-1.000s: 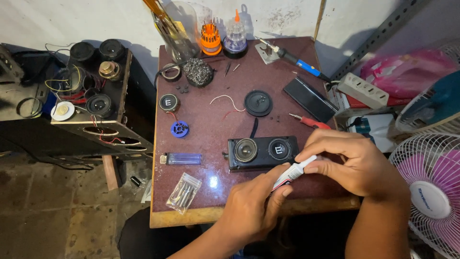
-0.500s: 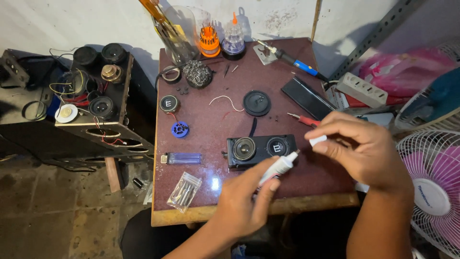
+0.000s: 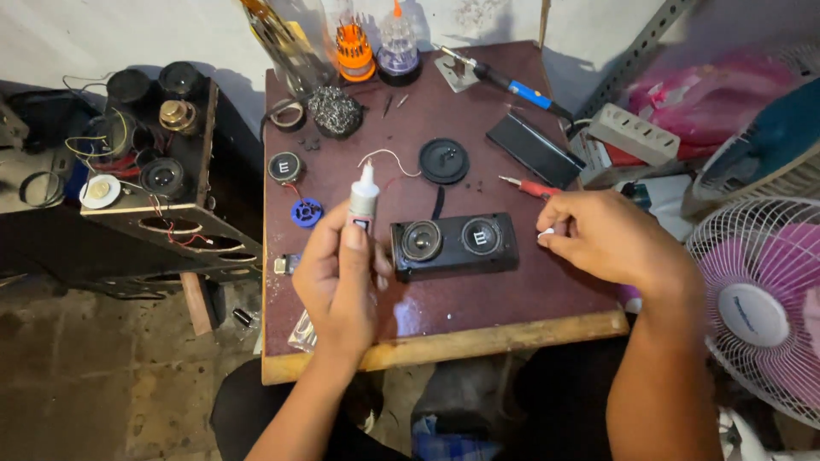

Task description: The person places a small speaker into a black rectangular housing on a workbench. They then pick up a tube of B-7000 glue, remove the cap, and apply the adhesive to the edge of the speaker before pressing it into place.

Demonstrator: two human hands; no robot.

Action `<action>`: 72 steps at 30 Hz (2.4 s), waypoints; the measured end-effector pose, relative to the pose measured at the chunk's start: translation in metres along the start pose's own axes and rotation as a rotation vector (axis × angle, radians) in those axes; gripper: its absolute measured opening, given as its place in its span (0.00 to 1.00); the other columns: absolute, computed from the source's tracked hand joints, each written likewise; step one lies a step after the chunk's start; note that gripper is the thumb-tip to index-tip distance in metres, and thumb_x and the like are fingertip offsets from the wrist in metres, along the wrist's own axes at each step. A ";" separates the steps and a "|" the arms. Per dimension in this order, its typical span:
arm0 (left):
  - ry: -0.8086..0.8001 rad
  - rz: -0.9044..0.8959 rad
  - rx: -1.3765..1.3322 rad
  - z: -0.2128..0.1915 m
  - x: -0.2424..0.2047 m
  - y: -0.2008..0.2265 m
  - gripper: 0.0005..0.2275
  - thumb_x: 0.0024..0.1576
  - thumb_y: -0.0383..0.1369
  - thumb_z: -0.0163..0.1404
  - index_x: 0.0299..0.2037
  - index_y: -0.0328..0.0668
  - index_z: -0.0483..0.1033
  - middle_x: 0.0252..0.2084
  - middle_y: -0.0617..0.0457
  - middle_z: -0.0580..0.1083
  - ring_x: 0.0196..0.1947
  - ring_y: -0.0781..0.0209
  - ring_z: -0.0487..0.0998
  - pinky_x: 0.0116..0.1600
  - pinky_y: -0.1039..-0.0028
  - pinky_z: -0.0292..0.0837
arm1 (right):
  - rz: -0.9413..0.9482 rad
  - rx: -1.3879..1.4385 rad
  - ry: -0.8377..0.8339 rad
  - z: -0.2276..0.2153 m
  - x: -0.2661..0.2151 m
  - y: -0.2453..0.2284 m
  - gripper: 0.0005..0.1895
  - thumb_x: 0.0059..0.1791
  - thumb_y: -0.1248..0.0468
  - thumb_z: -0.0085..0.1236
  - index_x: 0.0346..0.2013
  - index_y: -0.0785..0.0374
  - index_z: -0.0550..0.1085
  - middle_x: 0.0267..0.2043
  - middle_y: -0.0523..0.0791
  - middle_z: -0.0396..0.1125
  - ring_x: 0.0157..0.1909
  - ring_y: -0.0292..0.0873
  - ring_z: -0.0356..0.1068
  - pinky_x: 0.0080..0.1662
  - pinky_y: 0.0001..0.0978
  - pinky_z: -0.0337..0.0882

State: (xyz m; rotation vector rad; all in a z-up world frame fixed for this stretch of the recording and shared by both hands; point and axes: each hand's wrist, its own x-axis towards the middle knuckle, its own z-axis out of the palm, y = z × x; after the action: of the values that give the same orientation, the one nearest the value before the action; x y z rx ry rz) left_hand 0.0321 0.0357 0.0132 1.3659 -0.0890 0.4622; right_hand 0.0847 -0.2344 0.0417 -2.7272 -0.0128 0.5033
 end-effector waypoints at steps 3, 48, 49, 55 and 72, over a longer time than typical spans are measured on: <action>0.039 -0.036 -0.041 -0.002 0.003 -0.003 0.17 0.67 0.38 0.43 0.56 0.29 0.72 0.18 0.52 0.65 0.17 0.69 0.64 0.25 0.80 0.63 | -0.010 -0.120 -0.040 0.006 0.004 -0.001 0.03 0.46 0.61 0.59 0.32 0.52 0.79 0.35 0.39 0.78 0.42 0.45 0.75 0.46 0.39 0.69; -0.624 0.091 0.336 0.001 -0.005 0.041 0.13 0.63 0.39 0.48 0.51 0.42 0.78 0.48 0.57 0.81 0.43 0.65 0.83 0.50 0.76 0.75 | -0.780 0.661 0.443 0.010 -0.054 -0.066 0.01 0.49 0.72 0.60 0.33 0.66 0.78 0.34 0.46 0.73 0.26 0.32 0.62 0.29 0.20 0.57; -0.624 0.090 0.336 0.000 -0.004 0.041 0.13 0.63 0.39 0.48 0.51 0.42 0.78 0.48 0.57 0.81 0.43 0.65 0.83 0.50 0.76 0.75 | -0.780 0.661 0.442 0.011 -0.054 -0.066 0.01 0.49 0.72 0.60 0.33 0.66 0.78 0.34 0.46 0.73 0.26 0.32 0.62 0.29 0.20 0.57; -0.695 0.069 0.333 -0.007 0.002 0.044 0.13 0.63 0.38 0.49 0.51 0.40 0.79 0.49 0.54 0.82 0.46 0.66 0.82 0.52 0.75 0.75 | -0.837 0.567 0.481 0.007 -0.057 -0.070 0.03 0.48 0.74 0.60 0.32 0.65 0.78 0.32 0.45 0.72 0.24 0.34 0.61 0.29 0.23 0.60; -0.689 -0.034 0.283 -0.009 0.003 0.043 0.14 0.62 0.39 0.49 0.53 0.43 0.80 0.50 0.54 0.82 0.44 0.69 0.81 0.50 0.78 0.74 | -0.885 0.507 0.615 -0.001 -0.064 -0.064 0.02 0.48 0.78 0.57 0.32 0.71 0.76 0.31 0.50 0.70 0.27 0.37 0.63 0.30 0.24 0.59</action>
State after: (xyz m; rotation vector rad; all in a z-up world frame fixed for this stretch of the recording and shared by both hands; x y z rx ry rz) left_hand 0.0172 0.0502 0.0522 1.7556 -0.5809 -0.0465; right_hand 0.0288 -0.1797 0.0871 -1.9867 -0.7665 -0.5110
